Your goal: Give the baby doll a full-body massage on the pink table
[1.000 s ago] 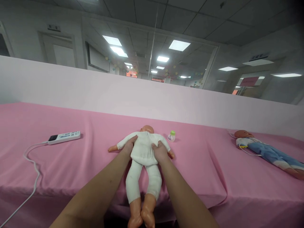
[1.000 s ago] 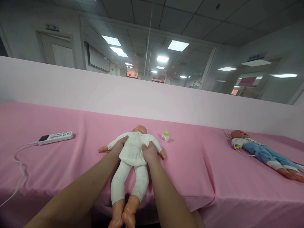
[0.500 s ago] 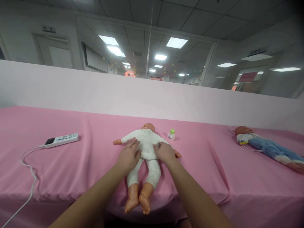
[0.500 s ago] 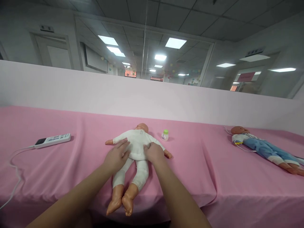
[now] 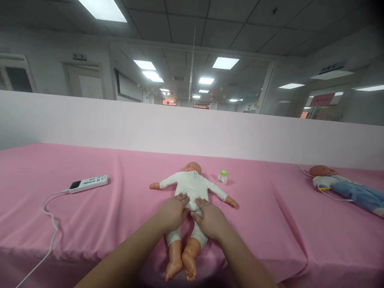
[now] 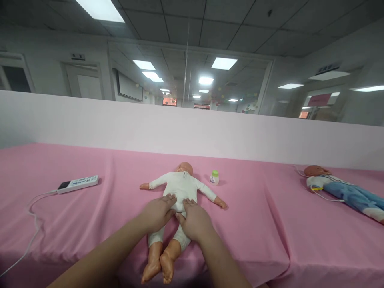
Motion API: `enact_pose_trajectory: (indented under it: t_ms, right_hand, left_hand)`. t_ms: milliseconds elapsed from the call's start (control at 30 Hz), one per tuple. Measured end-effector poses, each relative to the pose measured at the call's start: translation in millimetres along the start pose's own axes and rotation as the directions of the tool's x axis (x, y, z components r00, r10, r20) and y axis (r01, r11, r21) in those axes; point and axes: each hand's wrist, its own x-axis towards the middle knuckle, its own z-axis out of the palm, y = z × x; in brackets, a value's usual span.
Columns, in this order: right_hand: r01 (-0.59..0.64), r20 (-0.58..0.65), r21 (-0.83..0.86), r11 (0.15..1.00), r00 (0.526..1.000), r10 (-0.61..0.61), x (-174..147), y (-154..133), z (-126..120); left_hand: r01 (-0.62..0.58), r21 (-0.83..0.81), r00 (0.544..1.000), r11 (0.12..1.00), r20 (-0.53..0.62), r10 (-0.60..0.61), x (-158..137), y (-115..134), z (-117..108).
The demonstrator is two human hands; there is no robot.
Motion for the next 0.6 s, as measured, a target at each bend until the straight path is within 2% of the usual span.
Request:
enact_pose_trajectory:
  t_ms: [200, 400, 500, 600]
  right_hand:
    - [-0.015, -0.008, 0.009, 1.000, 1.000, 0.016, 6.5, 10.2, 4.4]
    - [0.036, 0.029, 0.087, 0.996, 0.999, -0.039, 8.5, 21.6, 1.8]
    - [0.044, 0.055, 0.078, 0.996, 0.997, -0.049, 6.7, 22.5, -6.4]
    - [0.069, 0.034, 0.090, 0.994, 0.997, -0.072, 8.1, 17.2, -16.3]
  left_hand:
    - [-0.001, -0.011, 1.000, 1.000, 0.004, 0.001, 5.2, -4.4, 10.7]
    - [0.108, -0.083, 0.993, 0.991, -0.026, -0.111, 4.5, 10.4, 19.0]
    - [0.146, -0.104, 0.989, 0.984, -0.021, -0.149, 2.1, 20.7, 11.1]
    - [0.157, -0.075, 0.987, 0.985, -0.030, -0.160, 4.1, 28.2, -6.8]
